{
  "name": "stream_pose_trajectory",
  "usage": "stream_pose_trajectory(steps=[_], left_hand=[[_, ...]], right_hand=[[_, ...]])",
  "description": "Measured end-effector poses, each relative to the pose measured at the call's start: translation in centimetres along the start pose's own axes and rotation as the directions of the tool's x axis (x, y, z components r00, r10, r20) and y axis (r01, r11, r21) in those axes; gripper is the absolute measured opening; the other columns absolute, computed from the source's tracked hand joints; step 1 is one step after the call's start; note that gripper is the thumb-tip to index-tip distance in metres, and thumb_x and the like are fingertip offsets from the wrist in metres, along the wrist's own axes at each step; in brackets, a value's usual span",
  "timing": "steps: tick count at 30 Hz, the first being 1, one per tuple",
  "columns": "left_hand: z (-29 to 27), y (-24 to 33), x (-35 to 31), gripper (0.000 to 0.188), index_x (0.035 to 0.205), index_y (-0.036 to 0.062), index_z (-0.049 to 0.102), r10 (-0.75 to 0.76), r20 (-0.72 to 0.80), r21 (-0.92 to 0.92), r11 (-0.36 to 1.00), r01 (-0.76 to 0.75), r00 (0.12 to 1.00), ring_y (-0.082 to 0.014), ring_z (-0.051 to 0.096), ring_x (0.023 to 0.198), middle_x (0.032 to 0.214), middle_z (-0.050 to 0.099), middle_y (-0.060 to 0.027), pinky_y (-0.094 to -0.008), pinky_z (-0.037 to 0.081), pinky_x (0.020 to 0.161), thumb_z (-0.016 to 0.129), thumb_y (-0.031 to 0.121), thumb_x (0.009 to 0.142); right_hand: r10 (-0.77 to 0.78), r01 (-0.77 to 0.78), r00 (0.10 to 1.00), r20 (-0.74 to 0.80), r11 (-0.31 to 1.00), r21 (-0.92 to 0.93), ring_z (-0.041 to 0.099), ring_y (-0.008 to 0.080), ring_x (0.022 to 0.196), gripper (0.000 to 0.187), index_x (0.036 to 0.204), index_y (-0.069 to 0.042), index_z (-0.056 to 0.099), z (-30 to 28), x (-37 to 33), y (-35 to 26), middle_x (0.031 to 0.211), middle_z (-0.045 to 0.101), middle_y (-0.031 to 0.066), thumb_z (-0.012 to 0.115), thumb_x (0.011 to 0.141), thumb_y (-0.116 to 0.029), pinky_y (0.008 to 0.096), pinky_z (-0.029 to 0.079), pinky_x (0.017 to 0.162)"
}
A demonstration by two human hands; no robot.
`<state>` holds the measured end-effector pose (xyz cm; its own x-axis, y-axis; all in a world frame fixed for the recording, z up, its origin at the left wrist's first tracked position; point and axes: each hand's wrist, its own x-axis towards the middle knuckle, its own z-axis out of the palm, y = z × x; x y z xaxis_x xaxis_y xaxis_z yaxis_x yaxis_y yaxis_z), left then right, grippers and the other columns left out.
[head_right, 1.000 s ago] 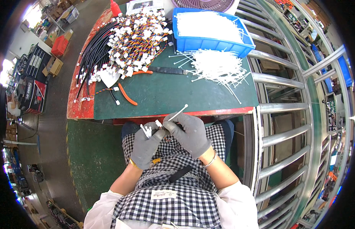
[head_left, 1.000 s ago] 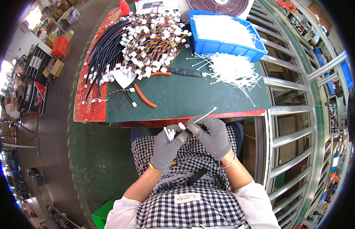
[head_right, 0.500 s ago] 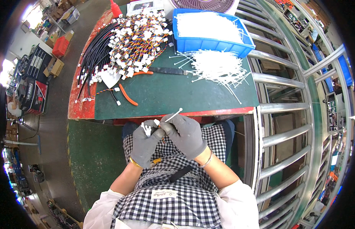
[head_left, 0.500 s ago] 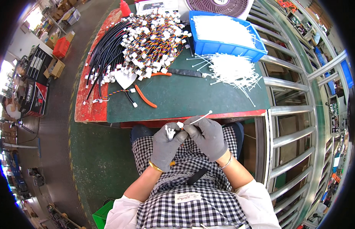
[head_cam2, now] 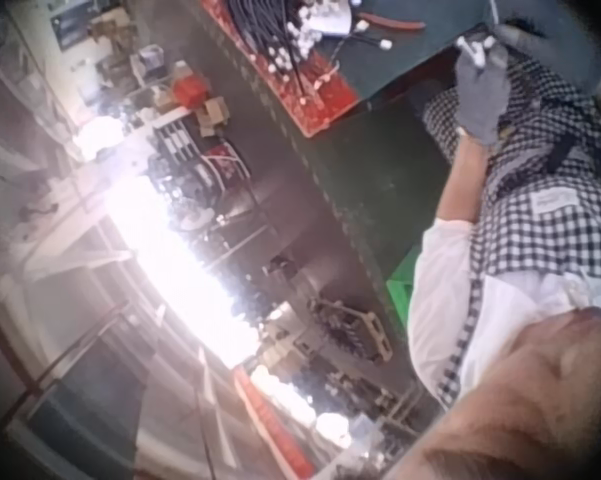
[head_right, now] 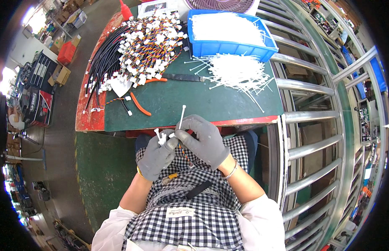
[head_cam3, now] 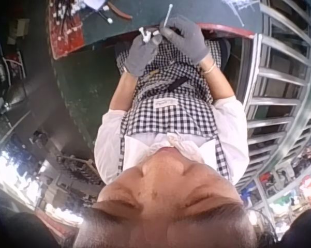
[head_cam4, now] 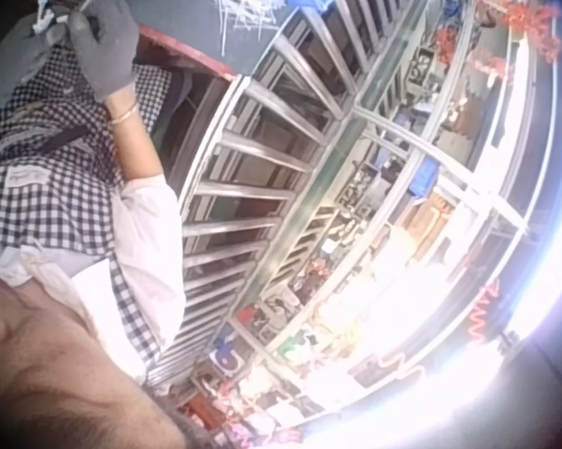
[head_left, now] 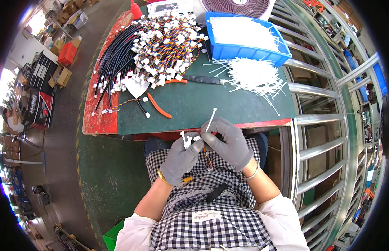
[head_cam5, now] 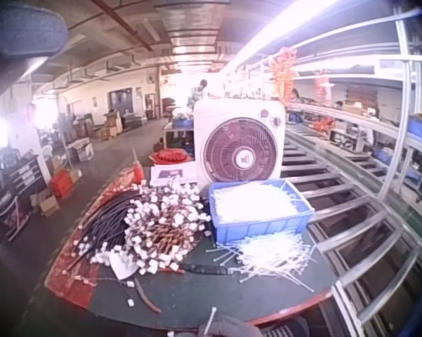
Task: The person assembles wire harnesses by hand, attaching plastic connectors to multicolored wires.
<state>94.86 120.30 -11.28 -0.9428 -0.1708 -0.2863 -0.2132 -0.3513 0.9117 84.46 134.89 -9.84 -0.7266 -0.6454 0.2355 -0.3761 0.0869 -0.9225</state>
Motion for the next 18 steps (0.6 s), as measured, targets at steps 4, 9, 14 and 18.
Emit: stream_pose_trajectory(steps=[4, 9, 14, 18], left_hand=[[-0.1, 0.2, -0.2, 0.038, 0.115, 0.0016, 0.058, -0.085, 0.048, -0.049, 0.995, 0.088, 0.995, -0.0005, 0.038, 0.045, 0.064, 0.049, 0.0061, -0.0182, 0.028, 0.038, 0.06, 0.035, 0.098], [0.0, 1.0, -0.4, 0.028, 0.101, 0.0066, 0.058, -0.189, 0.045, -0.068, 0.979, 0.191, 0.981, -0.0025, 0.031, 0.04, 0.056, 0.042, 0.0067, -0.0212, 0.022, 0.036, 0.057, 0.035, 0.099], [0.3, 2.0, 0.2, 0.023, 0.096, 0.0082, 0.058, -0.234, -0.113, -0.211, 0.955, 0.207, 0.966, -0.0037, 0.03, 0.038, 0.054, 0.04, 0.0064, -0.0228, 0.021, 0.035, 0.054, 0.031, 0.099], [0.5, 1.7, 0.0, 0.023, 0.093, 0.0084, 0.057, -0.276, -0.121, -0.241, 0.94, 0.242, 0.953, -0.0042, 0.03, 0.038, 0.053, 0.041, 0.0057, -0.0234, 0.021, 0.035, 0.054, 0.031, 0.099]], right_hand=[[0.047, -0.048, 0.997, 0.066, 0.999, 0.009, 0.066, 0.0258, 0.086, 0.014, 0.095, -0.001, 0.067, 0.0, -0.2, 0.4, 0.096, 0.066, 0.0131, 0.068, 0.088, -0.013, 0.034, 0.052, 0.077], [0.112, -0.124, 0.987, 0.113, 0.987, 0.1, 0.066, 0.0282, 0.086, 0.017, 0.099, -0.002, 0.066, 0.0, -0.7, 0.3, 0.097, 0.065, 0.0133, 0.068, 0.089, -0.015, 0.0351, 0.053, 0.078], [-0.236, 0.255, 0.967, 0.095, 0.89, -0.377, 0.062, 0.0294, 0.097, 0.03, 0.108, -0.011, 0.063, 0.3, -1.1, -1.8, 0.108, 0.063, 0.0074, 0.072, 0.08, -0.013, 0.0392, 0.053, 0.082], [-0.34, 0.342, 0.935, 0.097, 0.799, -0.495, 0.061, 0.0273, 0.098, 0.029, 0.102, -0.014, 0.062, 0.7, -1.1, 0.0, 0.107, 0.061, 0.004, 0.073, 0.076, -0.015, 0.0395, 0.052, 0.078]])
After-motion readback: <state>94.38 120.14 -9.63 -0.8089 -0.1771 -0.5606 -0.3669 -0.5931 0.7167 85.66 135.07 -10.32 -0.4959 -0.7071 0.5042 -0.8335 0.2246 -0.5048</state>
